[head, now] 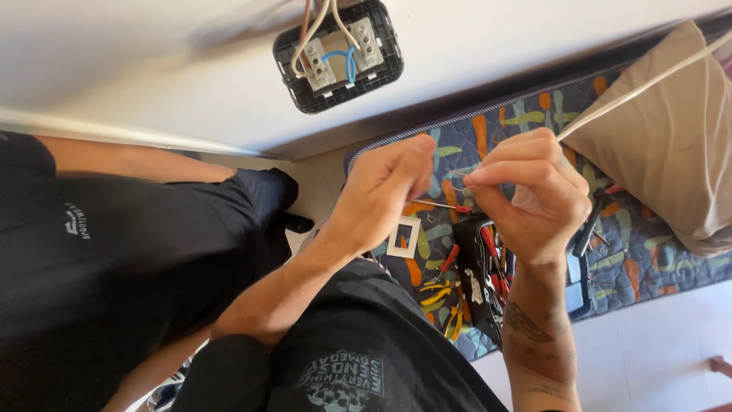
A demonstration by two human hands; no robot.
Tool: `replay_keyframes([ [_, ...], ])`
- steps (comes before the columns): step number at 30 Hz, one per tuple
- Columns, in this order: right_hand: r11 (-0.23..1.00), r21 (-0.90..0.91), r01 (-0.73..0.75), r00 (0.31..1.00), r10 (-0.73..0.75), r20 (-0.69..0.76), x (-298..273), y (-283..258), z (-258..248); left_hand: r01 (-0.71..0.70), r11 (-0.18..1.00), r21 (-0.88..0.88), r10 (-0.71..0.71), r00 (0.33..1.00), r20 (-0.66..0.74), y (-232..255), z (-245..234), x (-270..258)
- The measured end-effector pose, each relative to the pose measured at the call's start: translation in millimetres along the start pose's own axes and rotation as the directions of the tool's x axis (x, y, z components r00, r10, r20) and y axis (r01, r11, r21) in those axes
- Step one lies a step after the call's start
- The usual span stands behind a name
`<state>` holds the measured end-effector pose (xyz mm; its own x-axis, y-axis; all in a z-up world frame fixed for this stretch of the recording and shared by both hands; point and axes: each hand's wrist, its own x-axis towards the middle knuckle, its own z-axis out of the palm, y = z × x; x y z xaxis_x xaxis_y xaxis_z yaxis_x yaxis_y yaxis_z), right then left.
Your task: Repairing an electrical wall outlet by manipulating wires and using hand tools
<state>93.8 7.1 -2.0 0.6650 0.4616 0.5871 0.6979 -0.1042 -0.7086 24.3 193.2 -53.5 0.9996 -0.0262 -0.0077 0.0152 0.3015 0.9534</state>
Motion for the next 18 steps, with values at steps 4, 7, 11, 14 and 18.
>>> replay_keyframes([
  [4,0.999,0.036,0.023,0.999,-0.022,-0.026,8,-4,2,0.043,0.999,-0.006,-0.044,0.992,-0.117,-19,-21,5],
  [7,0.998,-0.054,0.016,0.998,-0.019,-0.059,8,5,4,0.270,0.961,-0.061,-0.276,0.924,-0.264,-14,-32,17],
  [11,0.980,0.160,-0.120,0.982,0.141,-0.126,-5,25,-1,-0.106,0.974,-0.200,0.018,0.917,-0.399,-15,-39,23],
  [14,0.914,0.290,-0.283,0.933,0.333,-0.140,10,15,-3,-0.257,0.935,-0.242,0.119,0.875,-0.469,-21,-45,35],
  [18,0.898,0.275,-0.344,0.921,0.379,-0.086,29,5,-4,-0.360,0.866,-0.348,0.112,0.817,-0.565,-21,-40,36],
])
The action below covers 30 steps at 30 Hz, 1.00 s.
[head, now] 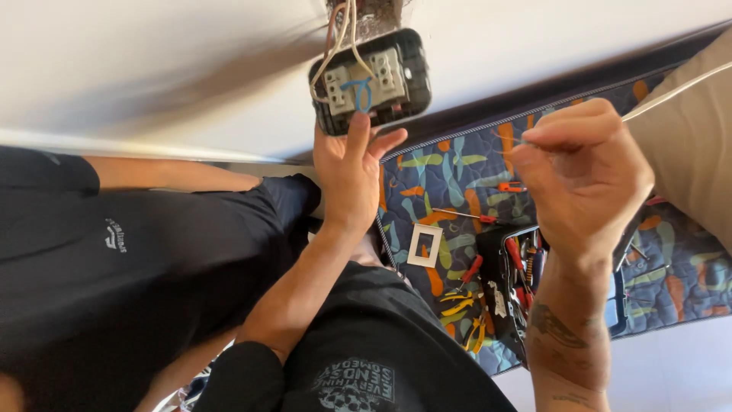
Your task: Repairing an electrical wall outlet by manipulating wires and using hand tools
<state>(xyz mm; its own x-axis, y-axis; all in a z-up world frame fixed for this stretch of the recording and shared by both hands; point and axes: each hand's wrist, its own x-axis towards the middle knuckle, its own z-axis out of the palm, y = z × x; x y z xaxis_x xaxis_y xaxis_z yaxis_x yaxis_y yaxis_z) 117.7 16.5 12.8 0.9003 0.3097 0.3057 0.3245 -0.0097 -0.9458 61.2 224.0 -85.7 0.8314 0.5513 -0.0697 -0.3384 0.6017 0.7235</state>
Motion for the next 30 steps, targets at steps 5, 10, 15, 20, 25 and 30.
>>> replay_keyframes([
  [5,1.000,-0.009,-0.009,1.000,0.009,0.000,29,-35,16,0.076,0.990,-0.121,-0.063,0.992,0.106,14,3,-15],
  [10,0.961,-0.270,0.069,0.988,-0.029,0.151,53,-39,23,0.190,0.964,-0.188,-0.162,0.975,0.155,17,-2,-13],
  [15,0.900,-0.413,0.137,0.958,-0.015,0.286,80,-36,41,0.271,0.900,-0.341,-0.200,0.952,0.229,10,-11,-15],
  [20,0.913,-0.354,0.201,0.925,-0.058,0.376,85,-26,48,0.352,0.863,-0.363,-0.264,0.926,0.270,7,-15,-12],
  [25,0.911,-0.332,0.246,0.908,-0.096,0.408,91,-22,54,0.436,0.790,-0.431,-0.293,0.886,0.360,3,-21,-10],
  [30,0.865,-0.402,0.300,0.907,-0.128,0.401,91,-29,59,0.508,0.754,-0.416,-0.355,0.848,0.392,1,-28,-10],
])
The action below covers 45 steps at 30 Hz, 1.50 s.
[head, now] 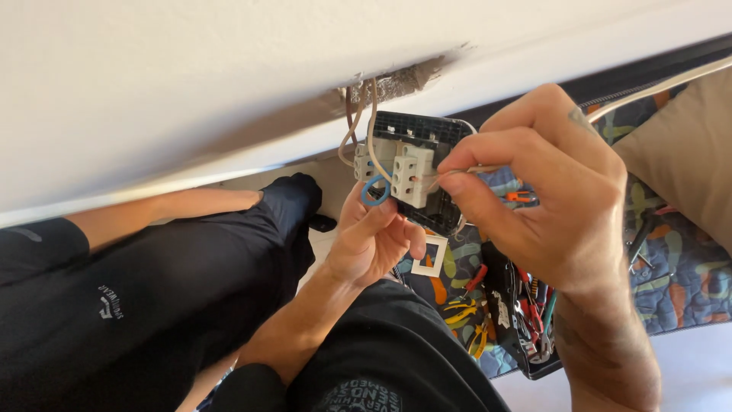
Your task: Repairing an electrical wall outlet by manipulating wires and using hand tools
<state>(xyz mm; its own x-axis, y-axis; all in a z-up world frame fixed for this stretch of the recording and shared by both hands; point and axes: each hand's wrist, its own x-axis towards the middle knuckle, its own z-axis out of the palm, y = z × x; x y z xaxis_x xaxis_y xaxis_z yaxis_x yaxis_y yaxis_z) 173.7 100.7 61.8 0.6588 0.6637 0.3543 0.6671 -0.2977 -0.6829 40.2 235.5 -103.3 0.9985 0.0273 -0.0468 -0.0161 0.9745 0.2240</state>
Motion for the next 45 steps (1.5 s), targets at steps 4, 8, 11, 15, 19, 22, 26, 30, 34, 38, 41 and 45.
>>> replay_keyframes([
  [4,0.999,-0.052,-0.014,1.000,0.014,0.008,3,-13,-1,0.065,0.998,-0.025,-0.064,0.998,0.012,-1,-10,0],
  [8,0.992,-0.120,-0.040,0.999,0.043,0.022,4,-23,-1,0.105,0.991,-0.087,-0.102,0.994,0.034,-5,-22,-1],
  [11,0.990,-0.139,-0.036,0.999,0.041,0.034,7,-28,-2,0.120,0.986,-0.116,-0.115,0.992,0.050,-6,-26,-4],
  [15,0.980,-0.200,-0.014,0.998,0.026,0.054,14,-34,-4,0.124,0.987,-0.098,-0.114,0.989,0.097,-4,-26,-2],
  [19,0.974,-0.227,0.008,0.996,0.012,0.089,19,-37,-7,0.136,0.985,-0.107,-0.131,0.990,0.060,0,-17,1],
  [22,0.969,-0.248,0.017,0.994,0.010,0.106,19,-36,-9,0.123,0.989,-0.076,-0.120,0.992,0.047,-2,-18,0],
  [26,0.962,-0.271,0.041,0.995,-0.014,0.102,13,-29,-8,0.041,0.999,0.001,-0.041,0.998,-0.037,-3,-11,-1],
  [30,0.981,-0.191,0.010,0.999,-0.002,0.040,-12,-1,-7,-0.056,0.985,0.163,0.064,0.997,-0.048,2,16,10],
  [34,0.990,0.090,-0.105,0.994,0.106,-0.011,-25,19,1,-0.107,0.899,0.425,0.193,0.967,-0.165,5,30,13],
  [38,0.812,0.483,-0.329,0.919,0.393,-0.034,-33,24,8,-0.055,0.716,0.695,0.297,0.926,-0.232,5,30,11],
  [41,0.800,0.485,-0.352,0.903,0.427,-0.049,-40,23,11,0.013,0.688,0.726,0.245,0.937,-0.248,4,22,5],
  [45,0.839,0.449,-0.308,0.928,0.368,-0.051,-60,32,15,0.310,0.367,0.877,-0.028,0.946,-0.323,2,19,-14],
])
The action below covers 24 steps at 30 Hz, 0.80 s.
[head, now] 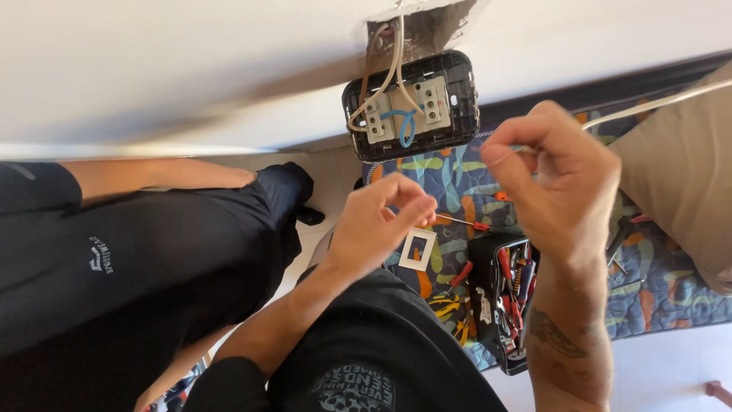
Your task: Repairing an electrical wall outlet by manipulating wires and using hand tools
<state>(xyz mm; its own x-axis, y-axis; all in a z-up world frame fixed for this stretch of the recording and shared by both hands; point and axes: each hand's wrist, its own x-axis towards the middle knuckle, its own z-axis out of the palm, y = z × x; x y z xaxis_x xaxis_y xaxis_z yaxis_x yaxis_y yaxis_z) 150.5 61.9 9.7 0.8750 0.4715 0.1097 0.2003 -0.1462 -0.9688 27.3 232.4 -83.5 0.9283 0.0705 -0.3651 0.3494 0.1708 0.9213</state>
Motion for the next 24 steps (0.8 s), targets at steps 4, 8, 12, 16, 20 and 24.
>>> replay_keyframes([
  [4,0.991,-0.136,0.015,0.994,0.000,0.112,-7,-6,1,-0.340,0.913,0.225,0.360,0.931,-0.053,43,8,-22],
  [8,0.983,-0.170,0.072,0.979,-0.038,0.199,-14,-16,2,-0.641,0.680,0.356,0.711,0.694,-0.108,66,8,-20],
  [12,0.996,-0.082,0.031,0.979,-0.014,0.202,-17,-15,-1,-0.708,0.494,0.505,0.835,0.549,-0.047,73,2,-16],
  [16,0.997,-0.040,0.063,0.973,-0.053,0.224,-18,-16,-2,-0.720,0.451,0.528,0.854,0.520,-0.020,80,0,-16],
  [20,0.997,-0.056,0.058,0.974,-0.044,0.223,-14,-21,1,-0.715,0.391,0.580,0.865,0.501,0.034,83,-4,-16],
  [24,0.993,-0.089,0.083,0.965,-0.058,0.257,-7,-23,2,-0.665,0.553,0.503,0.778,0.628,-0.024,82,-8,-19],
])
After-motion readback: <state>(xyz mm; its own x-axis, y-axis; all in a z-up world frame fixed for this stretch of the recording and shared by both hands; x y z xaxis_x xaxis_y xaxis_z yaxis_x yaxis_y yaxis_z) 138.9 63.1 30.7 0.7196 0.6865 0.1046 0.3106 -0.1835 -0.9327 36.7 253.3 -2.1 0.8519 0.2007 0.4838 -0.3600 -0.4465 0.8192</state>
